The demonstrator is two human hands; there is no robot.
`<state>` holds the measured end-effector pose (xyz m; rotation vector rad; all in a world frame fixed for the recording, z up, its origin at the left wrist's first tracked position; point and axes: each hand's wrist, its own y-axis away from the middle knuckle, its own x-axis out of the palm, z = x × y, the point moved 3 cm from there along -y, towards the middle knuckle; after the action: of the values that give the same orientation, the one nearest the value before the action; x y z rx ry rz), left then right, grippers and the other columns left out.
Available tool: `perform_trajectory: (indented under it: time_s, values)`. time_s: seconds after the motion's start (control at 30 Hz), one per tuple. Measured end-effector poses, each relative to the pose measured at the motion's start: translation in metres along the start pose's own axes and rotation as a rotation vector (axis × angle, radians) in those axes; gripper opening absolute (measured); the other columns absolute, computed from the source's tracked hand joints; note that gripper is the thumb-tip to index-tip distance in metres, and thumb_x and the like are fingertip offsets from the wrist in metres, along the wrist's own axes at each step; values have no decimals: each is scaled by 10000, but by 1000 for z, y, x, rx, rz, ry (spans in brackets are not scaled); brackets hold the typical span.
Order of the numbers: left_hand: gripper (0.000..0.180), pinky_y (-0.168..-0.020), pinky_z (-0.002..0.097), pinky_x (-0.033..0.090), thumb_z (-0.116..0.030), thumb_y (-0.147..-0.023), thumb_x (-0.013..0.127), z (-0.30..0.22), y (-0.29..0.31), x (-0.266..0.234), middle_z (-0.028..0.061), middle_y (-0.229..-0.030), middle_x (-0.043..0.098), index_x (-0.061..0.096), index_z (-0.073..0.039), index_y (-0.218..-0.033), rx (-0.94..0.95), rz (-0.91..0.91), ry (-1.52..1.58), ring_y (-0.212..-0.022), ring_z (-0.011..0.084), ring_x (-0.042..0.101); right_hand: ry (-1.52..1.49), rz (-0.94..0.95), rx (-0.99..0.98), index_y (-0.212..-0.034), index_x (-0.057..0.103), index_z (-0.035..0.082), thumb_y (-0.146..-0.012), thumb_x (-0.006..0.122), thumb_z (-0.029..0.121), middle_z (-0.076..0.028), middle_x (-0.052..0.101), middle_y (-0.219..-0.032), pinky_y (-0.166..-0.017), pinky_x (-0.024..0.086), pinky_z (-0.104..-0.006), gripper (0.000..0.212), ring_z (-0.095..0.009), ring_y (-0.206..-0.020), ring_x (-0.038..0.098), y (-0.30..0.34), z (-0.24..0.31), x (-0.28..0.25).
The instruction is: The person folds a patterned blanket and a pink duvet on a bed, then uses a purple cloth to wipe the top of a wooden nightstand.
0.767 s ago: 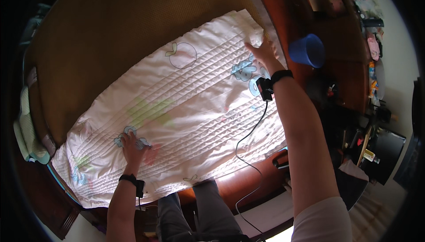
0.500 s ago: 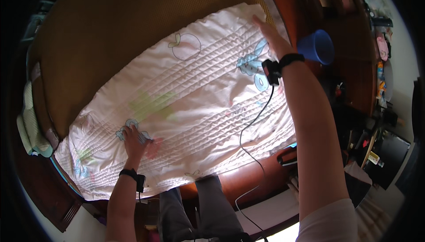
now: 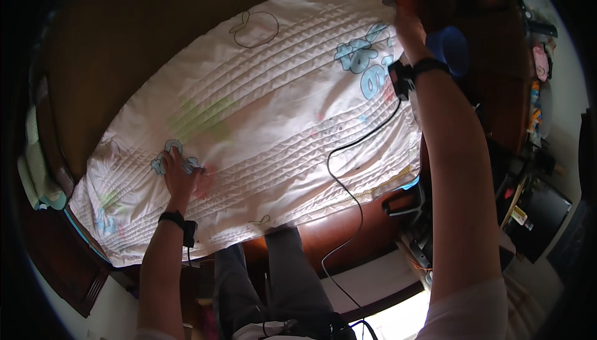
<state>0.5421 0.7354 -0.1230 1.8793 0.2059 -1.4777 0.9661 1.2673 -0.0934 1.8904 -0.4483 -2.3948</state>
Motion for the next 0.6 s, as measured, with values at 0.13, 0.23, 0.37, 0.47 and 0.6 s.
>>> perform_trajectory:
  time_s: [0.13,0.23,0.37,0.47,0.6]
  values:
    - [1021,-1005,472,395,-334,-621,823,-29,-11,18,261,-1473,213,269,-74,-1438,-44,50,-82,-1333,425,281,-239,50,-19,-1249,541,12,-926,349,590,-223,575,-1218,-987,394,-408,690,-355,-1159,532,-12,-170,12]
    - [1017,-1002,462,405,-332,-624,824,-11,-5,3,260,-1474,210,270,-69,-1436,-74,45,-145,-1329,425,288,-423,415,123,-1243,519,11,-834,550,637,-180,548,-1248,-1006,369,-359,748,-272,-1128,533,89,-227,30]
    - [1012,-996,468,409,-320,-624,825,-17,-4,-5,270,-1468,215,276,-55,-1433,-93,43,-138,-1311,443,310,336,319,12,-1309,448,79,-598,688,742,-187,319,-1370,-1047,299,-499,1002,-363,-1294,300,193,-253,22]
    - [1004,-994,471,409,-320,-621,826,-24,-5,-1,281,-1460,221,290,-49,-1426,-49,34,-93,-1303,453,321,-204,393,135,-1083,595,-50,-615,813,522,-195,638,-1013,-791,496,-374,771,-269,-919,623,227,-281,46]
    - [998,-987,480,411,-328,-619,825,-16,-8,4,286,-1456,227,300,-55,-1423,-11,8,-95,-1309,454,313,-446,423,206,-1124,569,-64,-720,783,256,-134,666,-996,-709,518,-309,558,-200,-817,646,253,-289,57]
